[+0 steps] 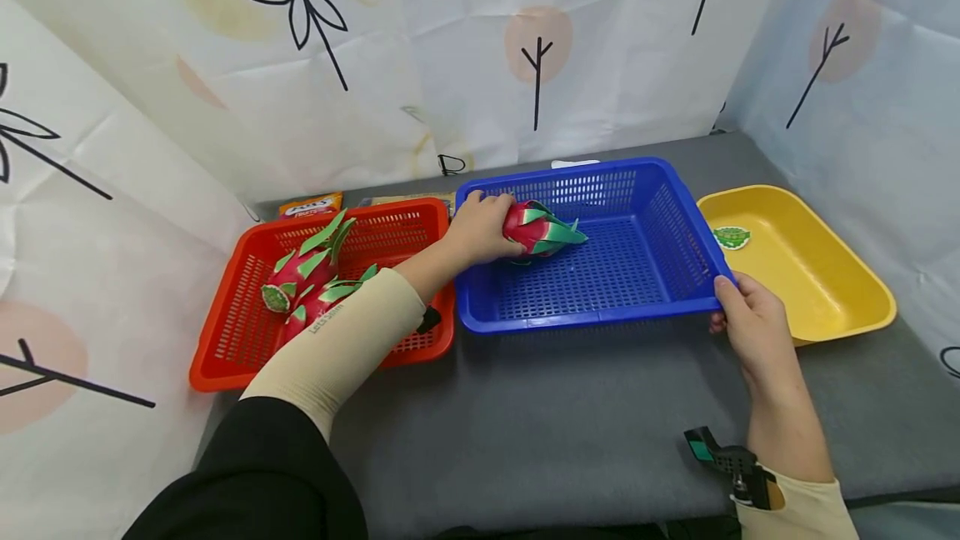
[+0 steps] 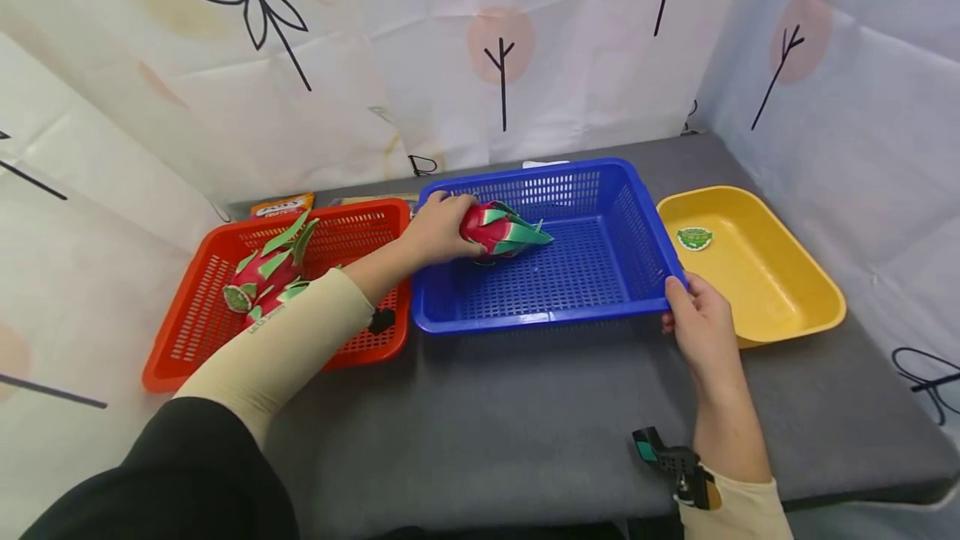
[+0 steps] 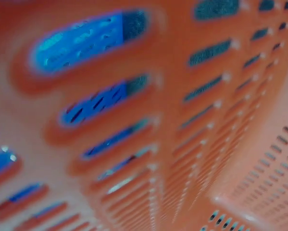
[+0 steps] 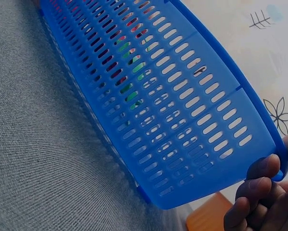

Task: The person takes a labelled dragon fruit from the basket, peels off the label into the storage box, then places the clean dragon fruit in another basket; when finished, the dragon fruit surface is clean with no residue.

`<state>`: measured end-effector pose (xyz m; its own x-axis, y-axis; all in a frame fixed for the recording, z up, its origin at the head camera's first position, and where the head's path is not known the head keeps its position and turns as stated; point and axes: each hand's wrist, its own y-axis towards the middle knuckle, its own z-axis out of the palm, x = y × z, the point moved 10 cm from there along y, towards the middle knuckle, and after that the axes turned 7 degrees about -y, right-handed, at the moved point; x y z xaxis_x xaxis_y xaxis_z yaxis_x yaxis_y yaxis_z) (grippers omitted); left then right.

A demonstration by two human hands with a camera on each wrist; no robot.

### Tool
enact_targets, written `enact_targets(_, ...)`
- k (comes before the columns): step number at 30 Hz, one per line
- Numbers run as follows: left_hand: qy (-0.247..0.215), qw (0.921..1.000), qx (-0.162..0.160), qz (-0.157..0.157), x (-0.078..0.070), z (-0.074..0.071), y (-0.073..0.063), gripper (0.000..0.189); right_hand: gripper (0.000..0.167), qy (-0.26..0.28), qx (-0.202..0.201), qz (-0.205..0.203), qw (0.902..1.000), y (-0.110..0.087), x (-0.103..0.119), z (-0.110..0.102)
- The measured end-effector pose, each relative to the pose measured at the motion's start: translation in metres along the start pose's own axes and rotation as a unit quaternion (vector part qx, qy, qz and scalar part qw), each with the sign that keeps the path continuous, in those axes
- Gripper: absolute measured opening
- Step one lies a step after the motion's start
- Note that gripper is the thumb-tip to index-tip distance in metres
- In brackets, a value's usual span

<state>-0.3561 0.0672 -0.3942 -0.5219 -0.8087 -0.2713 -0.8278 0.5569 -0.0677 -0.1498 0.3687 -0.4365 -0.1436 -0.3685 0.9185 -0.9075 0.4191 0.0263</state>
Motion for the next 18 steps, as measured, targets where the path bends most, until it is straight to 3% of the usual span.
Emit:
enact_targets(4,0.041,0.9992,-0.001,-0.002,-0.004,-0.002,-0.005,0.088,0.045,0.003,-0.002,0.01,0.9999,-0.001,-0.001,-0.001)
enact_targets(13,0.005,0.9998,-0.017,-0.002,0.005,-0.006,-0.02,0.093,0.053,-0.008,-0.056,0.03,0.998,-0.006,-0.002,-0.006)
enact_targets(18,-0.023,0.9992,-0.032,0.009,0.006,-0.019,-0.032,0.089,0.05,-0.015,-0.082,0.028,0.9961,-0.01,0.001,-0.009)
